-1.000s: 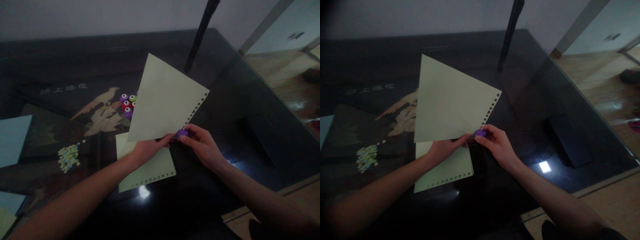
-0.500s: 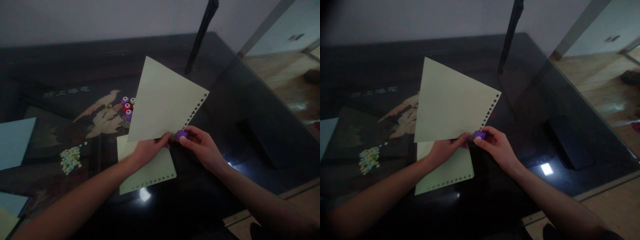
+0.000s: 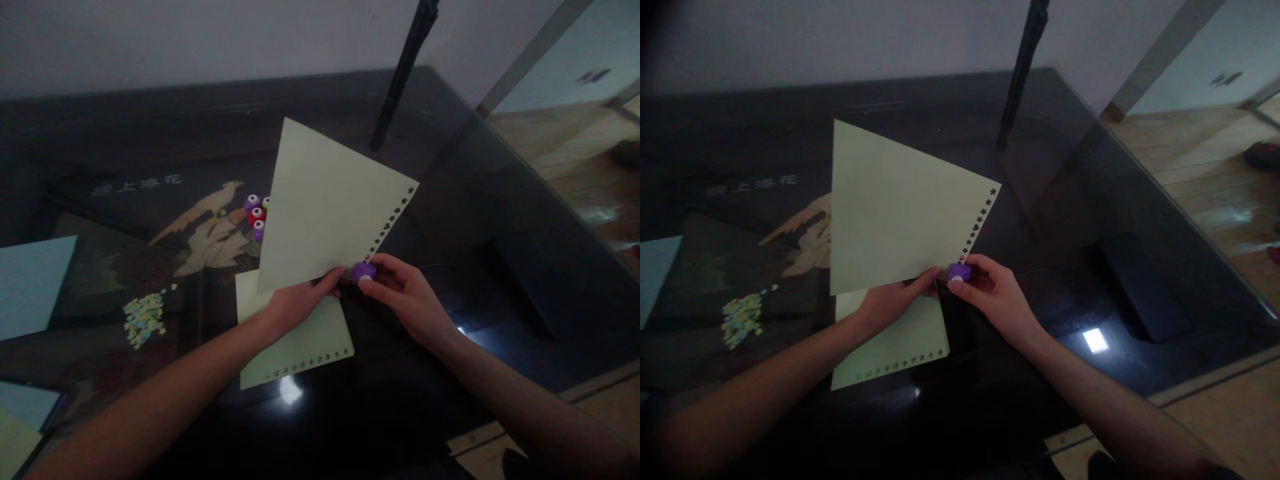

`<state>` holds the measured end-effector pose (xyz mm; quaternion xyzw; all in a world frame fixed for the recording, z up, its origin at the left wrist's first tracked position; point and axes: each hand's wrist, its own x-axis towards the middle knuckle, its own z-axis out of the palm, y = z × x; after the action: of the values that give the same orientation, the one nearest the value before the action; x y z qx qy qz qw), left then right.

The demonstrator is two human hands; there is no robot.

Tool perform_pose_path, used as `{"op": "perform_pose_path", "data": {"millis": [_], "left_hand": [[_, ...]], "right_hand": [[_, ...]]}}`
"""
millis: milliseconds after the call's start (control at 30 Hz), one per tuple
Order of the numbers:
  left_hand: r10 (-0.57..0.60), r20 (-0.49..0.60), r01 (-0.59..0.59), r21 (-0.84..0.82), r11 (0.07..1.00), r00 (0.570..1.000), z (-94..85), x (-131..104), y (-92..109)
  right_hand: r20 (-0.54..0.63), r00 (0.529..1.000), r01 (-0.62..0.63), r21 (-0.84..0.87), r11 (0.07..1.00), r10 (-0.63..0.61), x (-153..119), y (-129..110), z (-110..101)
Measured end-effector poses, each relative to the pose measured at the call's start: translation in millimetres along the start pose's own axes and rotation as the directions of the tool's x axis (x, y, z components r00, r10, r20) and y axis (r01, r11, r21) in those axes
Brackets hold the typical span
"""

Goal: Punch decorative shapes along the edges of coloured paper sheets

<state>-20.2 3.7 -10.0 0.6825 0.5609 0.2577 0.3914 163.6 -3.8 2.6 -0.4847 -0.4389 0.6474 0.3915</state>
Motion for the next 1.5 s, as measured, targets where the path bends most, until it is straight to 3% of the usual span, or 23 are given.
{"op": "perform_pose_path", "data": {"millis": [233,767,1033,1500], "left_hand": [[-0.030,-0.011,0.031,0.035,0.999,0.999,-2.0,0,0],[-0.102,0.024,0.105,-0.186,0.977,0.994,-6.7,1,4],[-0.136,0.031,0.139,-0.328,0.935,0.990,-6.4,2,6],[-0.071,0.064,0.089,-0.351,0.932,0.995,-5.2,2,9]], "right_hand": [[-0.010,1.000,-0.007,-0.037,0.999,0.006,0,-1,-1],[0.061,0.998,-0.011,-0.106,0.994,0.018,-1,-9,-10],[0.106,0.993,-0.064,0.027,0.998,0.061,-2,-12,-14],[0.154,0.966,-0.237,0.197,0.951,0.209,-1,-12,-13]]}}
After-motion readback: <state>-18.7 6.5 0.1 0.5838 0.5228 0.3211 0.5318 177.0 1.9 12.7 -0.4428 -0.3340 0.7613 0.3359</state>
